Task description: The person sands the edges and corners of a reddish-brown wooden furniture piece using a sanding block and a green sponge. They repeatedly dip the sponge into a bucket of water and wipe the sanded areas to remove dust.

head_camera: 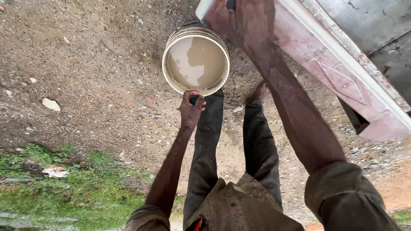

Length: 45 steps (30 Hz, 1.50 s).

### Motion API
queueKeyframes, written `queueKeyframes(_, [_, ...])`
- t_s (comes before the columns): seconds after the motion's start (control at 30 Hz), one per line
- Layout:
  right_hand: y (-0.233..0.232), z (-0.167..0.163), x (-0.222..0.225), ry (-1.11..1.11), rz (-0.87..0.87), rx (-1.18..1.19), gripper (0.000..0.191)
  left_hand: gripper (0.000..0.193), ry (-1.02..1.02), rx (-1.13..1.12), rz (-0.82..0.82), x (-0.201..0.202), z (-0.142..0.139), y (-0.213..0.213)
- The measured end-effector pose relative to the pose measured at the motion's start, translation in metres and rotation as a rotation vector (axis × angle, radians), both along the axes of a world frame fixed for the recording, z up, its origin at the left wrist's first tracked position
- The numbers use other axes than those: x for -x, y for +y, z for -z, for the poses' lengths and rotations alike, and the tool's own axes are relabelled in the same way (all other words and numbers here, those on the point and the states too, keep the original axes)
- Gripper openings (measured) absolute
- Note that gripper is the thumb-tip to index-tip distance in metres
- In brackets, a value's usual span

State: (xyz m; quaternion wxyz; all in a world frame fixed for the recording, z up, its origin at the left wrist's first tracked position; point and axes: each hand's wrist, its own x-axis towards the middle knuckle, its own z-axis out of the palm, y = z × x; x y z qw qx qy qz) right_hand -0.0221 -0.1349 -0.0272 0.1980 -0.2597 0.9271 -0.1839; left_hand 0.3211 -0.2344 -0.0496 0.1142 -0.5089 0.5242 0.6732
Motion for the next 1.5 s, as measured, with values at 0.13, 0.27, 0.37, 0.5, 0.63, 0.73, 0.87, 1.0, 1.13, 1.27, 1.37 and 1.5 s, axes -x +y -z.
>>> queueKeyframes(0.13, [0.116,-0.043,-0.020,0.304,-0.085,-0.003,0.046,0.024,0.040,-0.068,-0.053,-0.005,0.001,-0.014])
queueKeyframes(0.27, [0.118,-0.009,-0.017,0.355,-0.072,0.104,0.045,0.027,-0.043,-0.082,-0.054,-0.009,0.009,-0.025])
queueKeyframes(0.37, [0.049,0.051,0.008,0.332,-0.124,0.001,0.054,0.038,-0.064,-0.297,-0.209,-0.007,0.017,-0.028])
queueKeyframes(0.5, [0.071,0.044,0.001,0.017,-0.043,-0.209,0.038,0.047,-0.062,-0.550,-0.218,-0.005,0.013,-0.031])
queueKeyframes(0.63, [0.203,-0.053,-0.044,0.192,-0.060,-0.164,0.049,0.045,-0.005,-0.557,-0.158,-0.010,-0.001,-0.040])
queueKeyframes(0.73, [0.238,-0.104,-0.051,0.078,-0.043,-0.265,0.042,0.042,0.050,-0.362,-0.156,-0.012,-0.009,-0.051])
queueKeyframes(0.87, [0.175,-0.112,-0.079,0.059,0.052,-0.002,0.034,0.034,0.007,-0.136,-0.269,0.002,-0.008,-0.064])
queueKeyframes(1.0, [0.036,-0.035,-0.133,-0.519,0.112,0.208,0.041,0.029,0.007,-0.024,-0.135,0.045,0.019,-0.067])
queueKeyframes(1.13, [-0.058,0.068,-0.151,-0.803,0.268,0.087,0.038,0.027,-0.086,-0.017,0.118,0.091,0.078,-0.065])
queueKeyframes(1.27, [-0.102,0.112,-0.141,-1.018,0.596,-0.035,0.029,0.030,-0.031,0.192,0.471,0.105,0.140,-0.075])
queueKeyframes(1.37, [-0.111,0.127,-0.137,-0.376,-0.562,-0.392,0.058,0.023,-0.150,0.582,0.646,0.111,0.157,-0.082])
queueKeyframes(1.5, [-0.109,0.110,-0.137,-1.017,0.280,-0.018,0.034,0.025,-0.152,0.026,0.329,0.106,0.123,-0.097])
